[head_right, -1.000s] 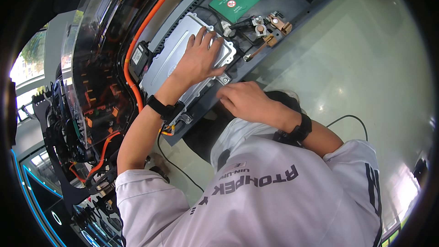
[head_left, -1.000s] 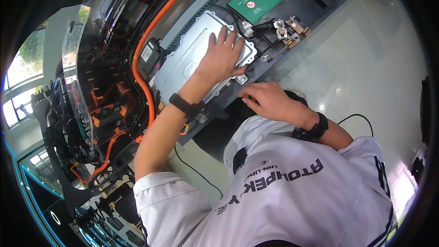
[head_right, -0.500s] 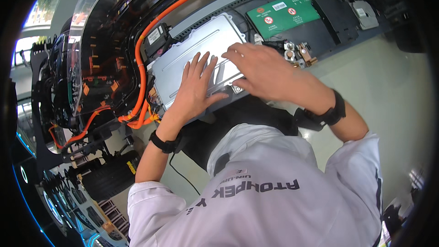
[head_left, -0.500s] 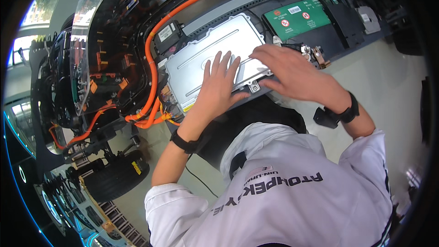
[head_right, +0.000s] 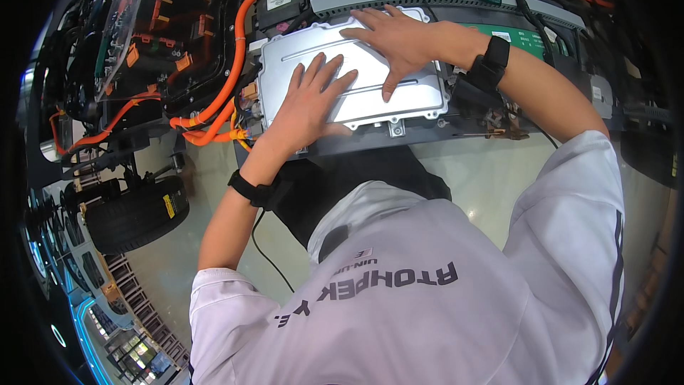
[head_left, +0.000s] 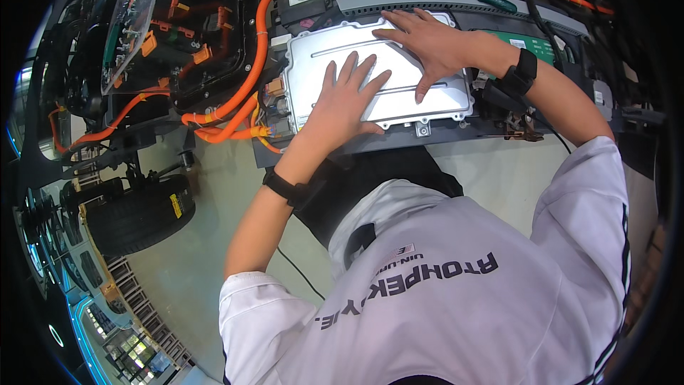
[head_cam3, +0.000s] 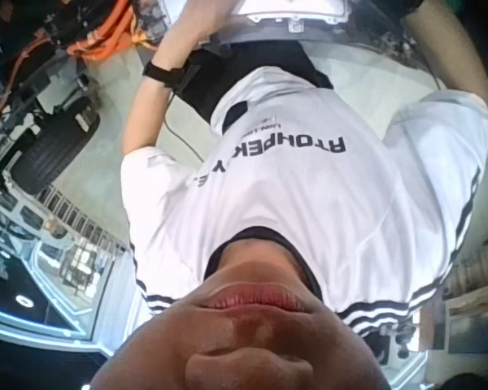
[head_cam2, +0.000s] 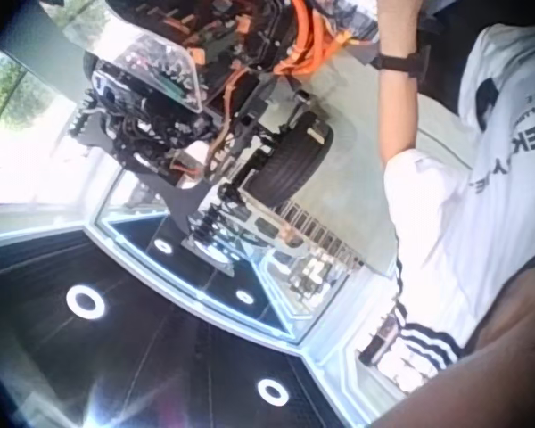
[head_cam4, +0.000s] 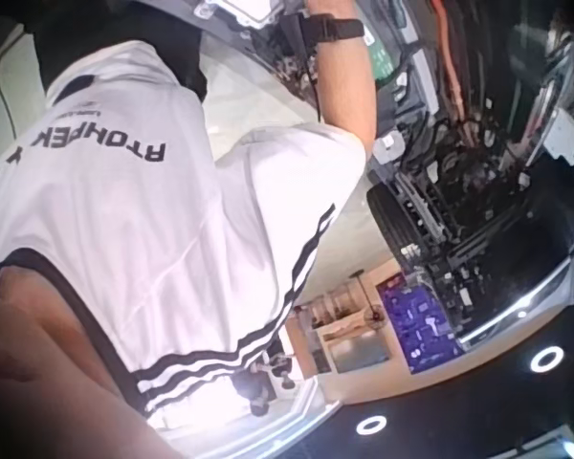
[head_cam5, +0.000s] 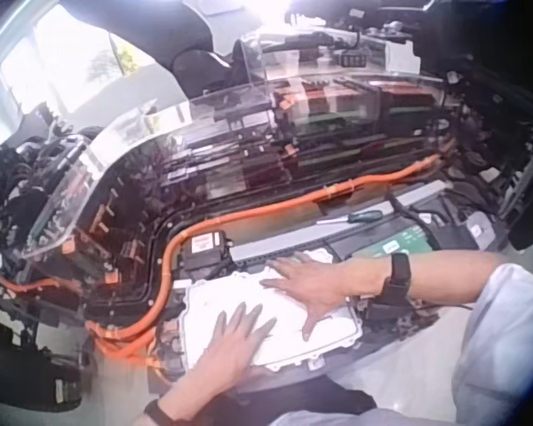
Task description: The person uses a screwdriver to tighten screws on a silver metal casing located within the open engine bay of a vehicle. The person repeatedly adjusts the casing and secures it to the chassis using the tool.
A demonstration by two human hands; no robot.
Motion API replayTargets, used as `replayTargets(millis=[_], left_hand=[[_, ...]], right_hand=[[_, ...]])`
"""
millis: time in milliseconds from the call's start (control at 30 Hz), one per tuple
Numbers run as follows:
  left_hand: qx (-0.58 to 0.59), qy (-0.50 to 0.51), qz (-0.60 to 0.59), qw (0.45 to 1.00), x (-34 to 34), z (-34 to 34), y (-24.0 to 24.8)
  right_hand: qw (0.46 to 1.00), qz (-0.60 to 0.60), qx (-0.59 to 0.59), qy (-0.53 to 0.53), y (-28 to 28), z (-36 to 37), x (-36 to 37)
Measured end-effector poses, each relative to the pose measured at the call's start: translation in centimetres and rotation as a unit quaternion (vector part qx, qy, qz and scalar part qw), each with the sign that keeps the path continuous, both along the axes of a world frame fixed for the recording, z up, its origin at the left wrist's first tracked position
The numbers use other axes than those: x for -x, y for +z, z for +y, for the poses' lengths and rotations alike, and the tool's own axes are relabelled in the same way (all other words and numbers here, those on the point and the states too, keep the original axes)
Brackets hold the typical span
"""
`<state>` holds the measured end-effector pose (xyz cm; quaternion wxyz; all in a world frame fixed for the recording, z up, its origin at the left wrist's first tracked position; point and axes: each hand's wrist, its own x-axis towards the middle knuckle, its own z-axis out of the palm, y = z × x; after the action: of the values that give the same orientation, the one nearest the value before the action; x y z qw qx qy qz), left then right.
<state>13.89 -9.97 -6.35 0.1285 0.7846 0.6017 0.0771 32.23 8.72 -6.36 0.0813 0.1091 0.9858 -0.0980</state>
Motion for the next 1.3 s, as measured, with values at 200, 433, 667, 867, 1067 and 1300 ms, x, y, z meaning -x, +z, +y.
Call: replayTargets(millis=[200, 433, 667, 867, 1067, 1300], left_hand=[[-0.003, -0.042, 0.032, 0.999, 0.9, 0.4, -0.7], [-0.050, -0.082, 0.080, 0.992, 1.2, 0.0, -2.2], [-0.058, -0.088, 0.092, 0.990, 1.0, -0.1, -2.2], [-0.073, -0.094, 0.089, 0.989, 0.6, -0.3, -2.3], [-0.084, -0.088, 0.088, 0.989, 0.5, -0.4, -2.4], [-0.070, -0.095, 0.095, 0.988, 0.4, -0.3, -1.8]], right_hand=[[0.998, 0.052, -0.023, -0.022, -1.3, -1.1, 0.3], [0.987, 0.146, 0.014, -0.071, -2.6, -0.6, 0.9], [0.988, 0.110, 0.029, -0.100, -1.2, -0.6, 1.3], [0.989, 0.088, 0.045, -0.110, -0.6, -0.8, 1.5], [0.991, 0.103, 0.023, -0.086, -1.5, -0.5, 1.2], [0.985, 0.135, 0.056, -0.087, -1.6, -0.3, 1.1]])
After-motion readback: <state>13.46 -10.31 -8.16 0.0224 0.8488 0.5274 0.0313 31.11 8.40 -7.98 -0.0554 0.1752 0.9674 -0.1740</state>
